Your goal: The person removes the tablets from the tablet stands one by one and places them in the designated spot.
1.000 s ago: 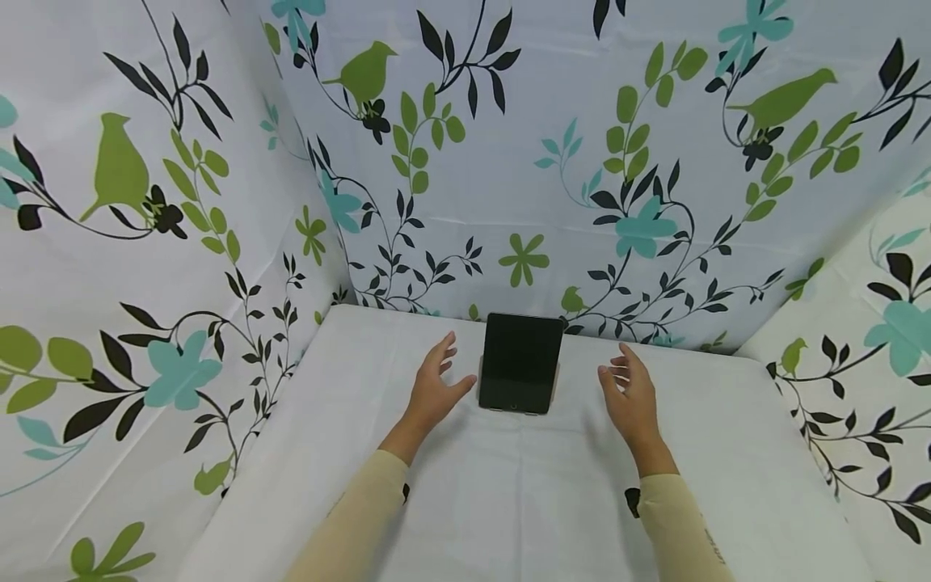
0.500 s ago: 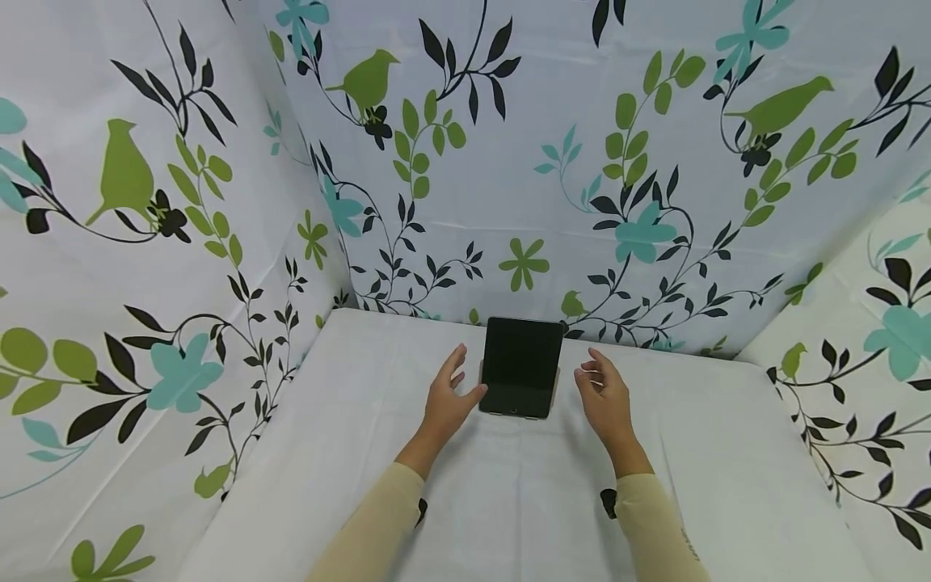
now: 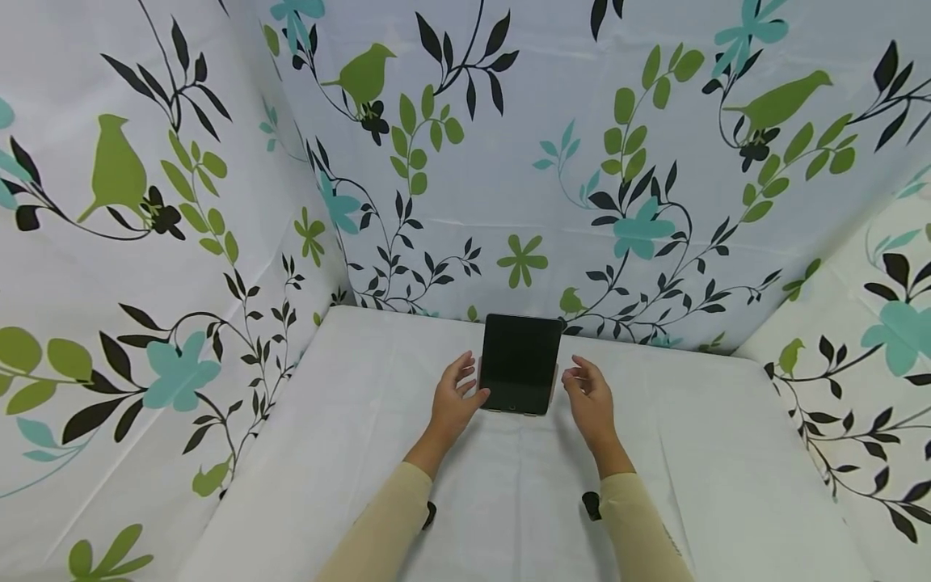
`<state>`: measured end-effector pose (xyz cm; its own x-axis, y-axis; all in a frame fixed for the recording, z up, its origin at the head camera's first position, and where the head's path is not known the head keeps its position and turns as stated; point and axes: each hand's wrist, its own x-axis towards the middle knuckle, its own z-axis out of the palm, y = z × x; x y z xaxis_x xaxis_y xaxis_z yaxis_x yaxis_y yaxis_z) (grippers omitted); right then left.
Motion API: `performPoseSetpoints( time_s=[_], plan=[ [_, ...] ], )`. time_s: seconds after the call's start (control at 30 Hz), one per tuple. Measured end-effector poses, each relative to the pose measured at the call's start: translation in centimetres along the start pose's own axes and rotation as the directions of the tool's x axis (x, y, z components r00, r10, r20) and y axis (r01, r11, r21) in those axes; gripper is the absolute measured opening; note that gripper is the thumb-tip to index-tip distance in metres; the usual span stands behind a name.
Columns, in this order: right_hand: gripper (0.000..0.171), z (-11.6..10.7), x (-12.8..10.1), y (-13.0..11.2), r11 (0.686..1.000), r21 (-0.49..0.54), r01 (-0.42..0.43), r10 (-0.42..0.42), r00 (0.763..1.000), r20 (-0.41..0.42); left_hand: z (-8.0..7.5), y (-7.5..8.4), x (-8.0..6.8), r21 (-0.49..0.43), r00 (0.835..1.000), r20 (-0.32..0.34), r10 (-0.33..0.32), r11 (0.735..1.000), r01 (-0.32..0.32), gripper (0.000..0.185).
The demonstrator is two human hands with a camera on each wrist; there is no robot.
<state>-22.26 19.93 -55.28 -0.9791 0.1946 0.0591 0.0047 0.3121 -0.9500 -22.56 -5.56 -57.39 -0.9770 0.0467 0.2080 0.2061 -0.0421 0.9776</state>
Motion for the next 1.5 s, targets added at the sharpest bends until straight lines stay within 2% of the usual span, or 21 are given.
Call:
performPoseSetpoints(
  time_s=[0.17,0.43,0.73,1.0,1.23,1.5],
  plan=[
    [0.043,0.6,-0.1,0.3,0.998,0.057,-0.031,0.03,0.999,0.017,0.1,-0.7,0.0,0.003,1.0,-0.003,-0.009,1.0,0.009,0.071],
    [0.04,1.2,-0.3,0.7,0.996,0.088,-0.031,0.03,0.999,0.018,0.5,-1.1,-0.1,0.007,0.999,0.006,-0.036,0.999,0.036,0.069],
    [0.036,1.9,-0.4,1.4,0.986,0.162,-0.044,0.039,0.999,0.033,0.5,-1.3,-0.2,-0.011,1.0,0.0,-0.024,1.0,0.024,0.065],
    [0.037,2.0,-0.5,0.9,0.985,0.151,-0.079,0.07,0.996,0.06,0.6,-1.4,0.2,0.005,0.998,0.007,-0.062,0.998,0.062,0.058],
    [0.035,2.2,-0.3,1.1,0.98,0.178,-0.087,0.083,0.996,0.029,0.5,-1.4,0.5,0.012,0.998,0.007,-0.068,0.998,0.068,0.056],
    [0.037,2.8,-0.3,1.0,0.977,0.209,-0.054,0.06,0.998,-0.022,0.7,-1.4,0.8,0.026,0.998,-0.025,-0.061,0.998,0.062,0.052]
  ],
)
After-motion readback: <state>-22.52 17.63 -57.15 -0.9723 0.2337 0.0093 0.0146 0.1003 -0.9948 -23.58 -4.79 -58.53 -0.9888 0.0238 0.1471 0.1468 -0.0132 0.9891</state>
